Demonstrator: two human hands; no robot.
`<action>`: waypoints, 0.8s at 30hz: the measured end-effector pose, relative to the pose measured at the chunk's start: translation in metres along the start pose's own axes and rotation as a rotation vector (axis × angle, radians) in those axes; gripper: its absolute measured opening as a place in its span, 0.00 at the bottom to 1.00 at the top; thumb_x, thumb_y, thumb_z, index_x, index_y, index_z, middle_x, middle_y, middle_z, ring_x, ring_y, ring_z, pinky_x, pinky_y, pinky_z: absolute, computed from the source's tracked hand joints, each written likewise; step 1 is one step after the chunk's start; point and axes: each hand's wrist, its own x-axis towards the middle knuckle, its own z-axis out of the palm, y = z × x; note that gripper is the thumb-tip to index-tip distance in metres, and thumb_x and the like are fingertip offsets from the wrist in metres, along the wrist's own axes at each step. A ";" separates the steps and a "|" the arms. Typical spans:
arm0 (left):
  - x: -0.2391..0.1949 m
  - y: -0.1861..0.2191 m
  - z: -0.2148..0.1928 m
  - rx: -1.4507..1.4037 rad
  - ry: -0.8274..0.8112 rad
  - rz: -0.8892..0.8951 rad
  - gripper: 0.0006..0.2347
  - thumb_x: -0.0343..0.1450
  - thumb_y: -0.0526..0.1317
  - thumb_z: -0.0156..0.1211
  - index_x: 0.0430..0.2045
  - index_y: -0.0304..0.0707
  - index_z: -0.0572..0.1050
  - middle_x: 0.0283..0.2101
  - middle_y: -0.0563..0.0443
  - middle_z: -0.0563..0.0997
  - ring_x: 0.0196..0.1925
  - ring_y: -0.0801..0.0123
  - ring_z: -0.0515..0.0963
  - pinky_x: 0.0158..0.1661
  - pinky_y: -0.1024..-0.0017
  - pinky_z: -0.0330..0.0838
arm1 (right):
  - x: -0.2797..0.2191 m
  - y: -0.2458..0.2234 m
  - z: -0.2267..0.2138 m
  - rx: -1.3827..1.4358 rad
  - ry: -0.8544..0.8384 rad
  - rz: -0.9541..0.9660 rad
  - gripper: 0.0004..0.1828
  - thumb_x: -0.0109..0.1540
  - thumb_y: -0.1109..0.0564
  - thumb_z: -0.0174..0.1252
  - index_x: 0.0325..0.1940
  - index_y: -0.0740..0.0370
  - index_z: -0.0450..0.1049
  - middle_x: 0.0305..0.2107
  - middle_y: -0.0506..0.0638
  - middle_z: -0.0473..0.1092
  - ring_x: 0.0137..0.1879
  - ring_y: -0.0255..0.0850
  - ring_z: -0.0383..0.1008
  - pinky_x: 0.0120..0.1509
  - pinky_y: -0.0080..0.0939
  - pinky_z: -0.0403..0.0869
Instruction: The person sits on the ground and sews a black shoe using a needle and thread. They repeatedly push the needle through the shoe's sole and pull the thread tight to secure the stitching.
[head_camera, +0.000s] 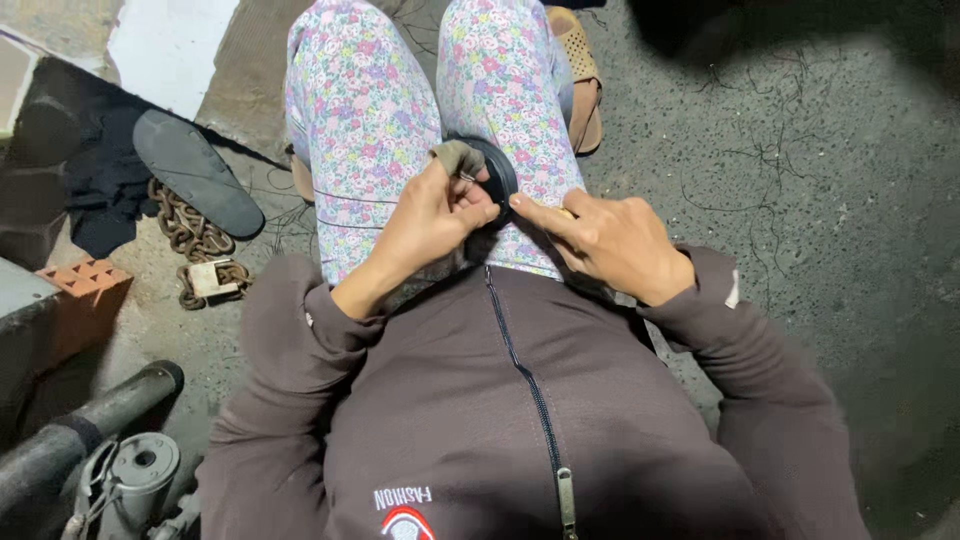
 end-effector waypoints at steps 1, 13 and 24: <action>0.004 0.000 0.001 -0.035 -0.004 -0.004 0.15 0.62 0.28 0.62 0.40 0.37 0.68 0.23 0.52 0.78 0.22 0.80 0.74 0.28 0.83 0.71 | 0.000 -0.001 -0.011 -0.063 -0.068 -0.015 0.29 0.61 0.49 0.54 0.67 0.31 0.63 0.22 0.40 0.68 0.18 0.30 0.66 0.24 0.26 0.67; -0.013 -0.011 -0.005 0.774 0.306 0.855 0.07 0.62 0.27 0.62 0.16 0.34 0.71 0.27 0.51 0.74 0.32 0.60 0.73 0.32 0.70 0.70 | -0.029 0.021 0.017 0.563 -0.051 0.206 0.21 0.58 0.44 0.59 0.56 0.43 0.71 0.16 0.44 0.69 0.24 0.42 0.73 0.30 0.42 0.73; -0.026 -0.002 0.018 0.573 0.139 0.323 0.10 0.67 0.42 0.61 0.29 0.32 0.76 0.24 0.35 0.77 0.30 0.38 0.78 0.30 0.51 0.70 | -0.001 -0.012 0.058 1.107 0.353 0.371 0.06 0.53 0.61 0.69 0.33 0.56 0.80 0.14 0.45 0.69 0.21 0.32 0.66 0.27 0.31 0.67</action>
